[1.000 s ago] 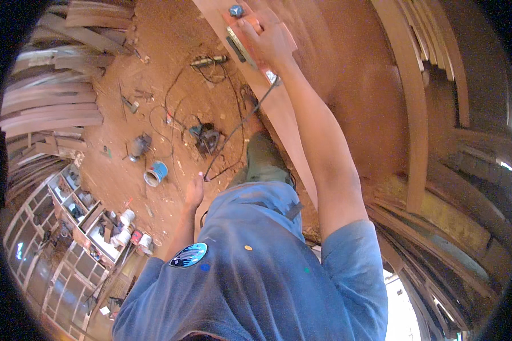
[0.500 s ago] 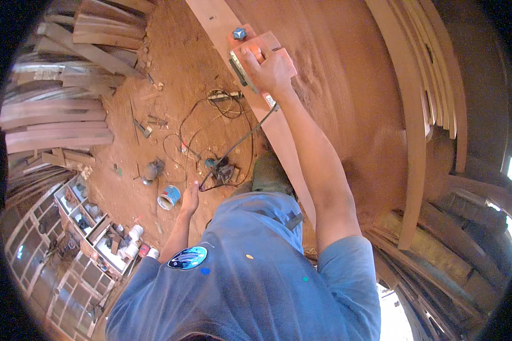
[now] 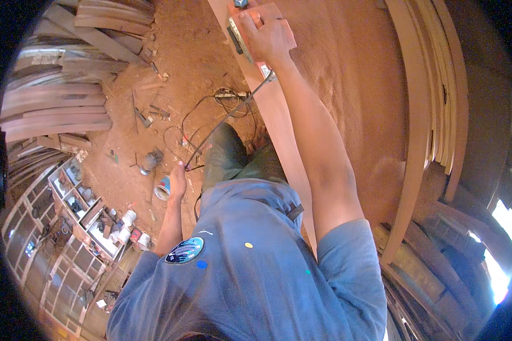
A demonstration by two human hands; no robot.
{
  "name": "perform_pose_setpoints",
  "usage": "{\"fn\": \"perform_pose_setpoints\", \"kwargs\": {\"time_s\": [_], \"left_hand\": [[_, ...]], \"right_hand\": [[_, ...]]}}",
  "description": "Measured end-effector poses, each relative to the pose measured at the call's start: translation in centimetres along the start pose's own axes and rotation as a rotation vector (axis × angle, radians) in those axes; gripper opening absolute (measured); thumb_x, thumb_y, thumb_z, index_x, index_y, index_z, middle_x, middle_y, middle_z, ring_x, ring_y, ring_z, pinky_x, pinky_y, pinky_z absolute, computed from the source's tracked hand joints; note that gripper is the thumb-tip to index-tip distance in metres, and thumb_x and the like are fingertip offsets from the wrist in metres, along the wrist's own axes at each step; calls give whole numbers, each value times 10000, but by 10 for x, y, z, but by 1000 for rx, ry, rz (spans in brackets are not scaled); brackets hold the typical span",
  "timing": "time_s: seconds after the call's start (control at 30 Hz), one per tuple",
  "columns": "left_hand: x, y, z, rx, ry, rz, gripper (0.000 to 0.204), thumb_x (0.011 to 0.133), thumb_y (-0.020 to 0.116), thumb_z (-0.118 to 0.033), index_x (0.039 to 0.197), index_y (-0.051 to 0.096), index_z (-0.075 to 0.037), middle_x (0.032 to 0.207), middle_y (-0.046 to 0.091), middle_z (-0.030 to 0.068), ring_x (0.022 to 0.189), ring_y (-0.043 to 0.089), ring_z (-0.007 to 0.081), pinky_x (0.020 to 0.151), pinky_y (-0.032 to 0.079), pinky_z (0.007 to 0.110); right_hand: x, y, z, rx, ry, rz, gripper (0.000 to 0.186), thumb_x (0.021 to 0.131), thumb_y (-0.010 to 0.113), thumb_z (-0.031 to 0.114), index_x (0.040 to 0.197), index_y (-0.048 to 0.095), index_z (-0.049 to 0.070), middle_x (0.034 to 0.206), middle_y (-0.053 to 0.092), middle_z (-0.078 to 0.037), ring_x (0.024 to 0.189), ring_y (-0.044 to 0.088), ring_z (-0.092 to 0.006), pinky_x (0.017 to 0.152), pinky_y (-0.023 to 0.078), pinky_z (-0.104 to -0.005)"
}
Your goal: The person uses a circular saw to cut a long wooden plank, then flips and repositions the plank. They then use an electric sander to smooth the surface of the plank, moving the tool back and forth along its length.
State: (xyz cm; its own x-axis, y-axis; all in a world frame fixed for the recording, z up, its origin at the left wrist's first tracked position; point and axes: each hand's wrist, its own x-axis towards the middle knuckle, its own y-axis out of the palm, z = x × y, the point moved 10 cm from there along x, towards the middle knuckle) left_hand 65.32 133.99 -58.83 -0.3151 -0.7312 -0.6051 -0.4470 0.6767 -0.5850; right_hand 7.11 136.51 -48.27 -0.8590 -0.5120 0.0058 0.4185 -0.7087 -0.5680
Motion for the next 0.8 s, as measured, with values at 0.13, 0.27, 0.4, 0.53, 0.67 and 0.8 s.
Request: {"fn": "perform_pose_setpoints", "kwargs": {"time_s": [0.13,0.27,0.4,0.53,0.67,0.8], "left_hand": [[28,-16,-27,-12,36,-3,582,1100,390,-411,947,684,67,891,705,155,893,646,248,851,483,370],[73,-25,-51,-11,0,28,588,1097,388,-421,970,691,65,907,714,166,916,659,253,850,485,373],[140,-37,-56,148,14,51,602,1093,363,-445,999,699,45,949,718,232,968,684,330,887,487,412],[221,-34,-94,309,32,219,615,1090,331,-457,1013,694,34,1012,701,287,1048,672,404,921,482,442],[304,-47,-108,355,-40,360,691,1081,299,-498,951,717,36,1010,715,276,1047,673,405,937,476,456],[384,-86,-130,362,-73,283,704,1070,316,-522,938,735,27,977,722,259,1021,676,396,936,477,446]], "right_hand": [[29,15,23,64,28,84,672,867,606,698,1037,756,65,751,723,-158,785,732,-303,710,543,-432],[62,41,22,87,153,173,653,889,631,597,1234,654,43,1119,712,-235,1047,684,-379,895,525,-438],[106,45,46,143,-10,-5,702,881,621,654,1092,731,-7,932,724,-267,904,712,-403,784,540,-452],[145,64,54,137,41,22,673,905,617,607,1120,717,-23,972,720,-278,951,704,-401,808,534,-454],[200,91,71,282,77,37,612,928,631,533,1126,699,-42,968,719,-276,941,705,-388,800,532,-448],[253,130,74,230,98,133,534,955,634,455,1102,690,-56,941,722,-257,911,709,-364,779,532,-422]]}}
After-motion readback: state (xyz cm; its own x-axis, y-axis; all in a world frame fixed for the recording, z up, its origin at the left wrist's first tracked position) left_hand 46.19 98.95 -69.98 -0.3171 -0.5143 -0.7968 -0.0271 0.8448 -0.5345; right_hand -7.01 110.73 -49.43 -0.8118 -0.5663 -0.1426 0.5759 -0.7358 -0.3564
